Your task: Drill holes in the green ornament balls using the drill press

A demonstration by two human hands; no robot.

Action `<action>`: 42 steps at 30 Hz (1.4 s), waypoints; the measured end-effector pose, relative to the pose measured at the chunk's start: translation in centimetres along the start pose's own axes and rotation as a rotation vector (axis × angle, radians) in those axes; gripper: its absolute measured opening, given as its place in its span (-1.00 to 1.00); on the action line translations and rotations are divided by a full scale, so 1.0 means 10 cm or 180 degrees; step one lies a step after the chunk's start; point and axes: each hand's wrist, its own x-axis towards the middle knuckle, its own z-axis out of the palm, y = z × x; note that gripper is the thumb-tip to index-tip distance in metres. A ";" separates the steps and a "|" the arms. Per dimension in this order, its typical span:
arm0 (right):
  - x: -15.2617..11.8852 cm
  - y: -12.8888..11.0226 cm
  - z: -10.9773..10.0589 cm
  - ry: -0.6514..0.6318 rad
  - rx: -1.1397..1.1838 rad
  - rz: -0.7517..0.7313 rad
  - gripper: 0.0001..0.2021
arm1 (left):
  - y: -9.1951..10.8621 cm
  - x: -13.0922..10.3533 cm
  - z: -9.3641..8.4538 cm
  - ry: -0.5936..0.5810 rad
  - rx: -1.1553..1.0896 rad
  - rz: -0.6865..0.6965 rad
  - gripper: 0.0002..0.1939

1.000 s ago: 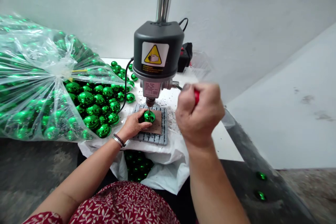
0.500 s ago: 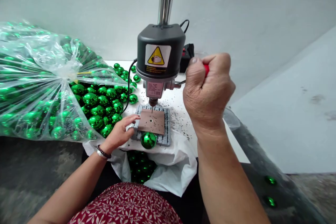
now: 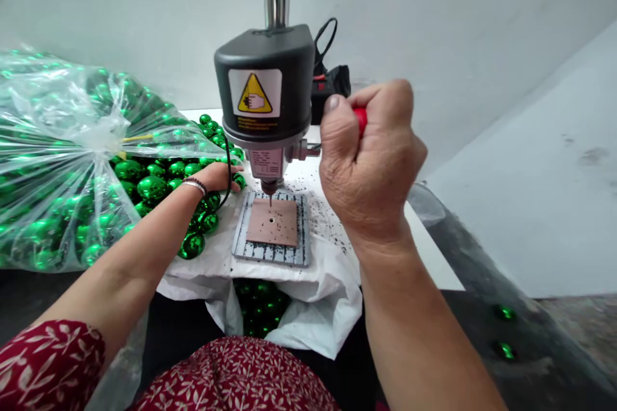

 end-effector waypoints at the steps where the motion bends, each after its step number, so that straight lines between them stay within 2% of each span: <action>1: 0.00 -0.01 -0.01 -0.0028 -0.0006 -0.0001 -0.60 | -0.02 0.03 0.04 -0.0063 0.0000 0.0052 -0.30; 5: 0.02 -0.06 -0.03 -0.0130 0.0007 0.0082 -0.66 | -0.07 0.05 0.14 -0.0136 0.0054 0.0066 -0.30; 9: 0.04 -0.09 -0.04 -0.0121 0.0189 0.0126 -0.76 | -0.08 -0.07 0.02 0.0060 0.0173 -0.0113 -0.38; 12: 0.05 -0.07 -0.01 -0.0006 0.0280 0.0180 -0.83 | -0.08 -0.32 -0.16 0.0413 0.0284 -0.0473 -0.50; 15: 0.04 -0.03 0.04 0.0044 0.0374 0.0193 -0.83 | -0.02 -0.71 -0.29 0.0894 0.0030 -0.0723 -0.49; 17: 0.04 0.01 0.07 0.0054 0.0384 0.0133 -0.81 | 0.08 -1.00 -0.30 0.1318 -0.0504 -0.0583 -0.45; 19: 0.03 0.04 0.10 0.0052 0.0367 0.0080 -0.75 | 0.22 -1.26 -0.21 0.1435 -0.1413 -0.0295 -0.41; 20: 0.03 0.06 0.11 0.0047 0.0364 0.0075 -0.71 | 0.30 -1.36 -0.14 0.1347 -0.1992 -0.0263 -0.40; 23: 0.03 0.10 0.14 0.0026 0.0338 0.0110 -0.63 | 0.53 -1.52 0.15 0.0601 -0.3238 -0.0126 -0.36; 26: 0.04 0.14 0.18 -0.0011 0.0393 0.0051 -0.59 | 0.67 -1.46 0.45 0.0169 -0.3832 -0.0262 -0.37; 30: 0.04 0.17 0.25 0.0072 0.0554 -0.0098 -0.60 | 0.72 -1.23 0.68 0.0369 -0.3861 -0.0415 -0.41; 37: 0.04 0.12 0.27 0.0031 0.0700 0.0046 -0.69 | 0.73 -0.95 0.74 0.0923 -0.2934 -0.0160 -0.47; 42: 0.04 0.08 0.21 -0.0139 0.0615 0.0116 -0.69 | 0.84 -0.89 0.68 0.0932 -0.2168 -0.0273 -0.46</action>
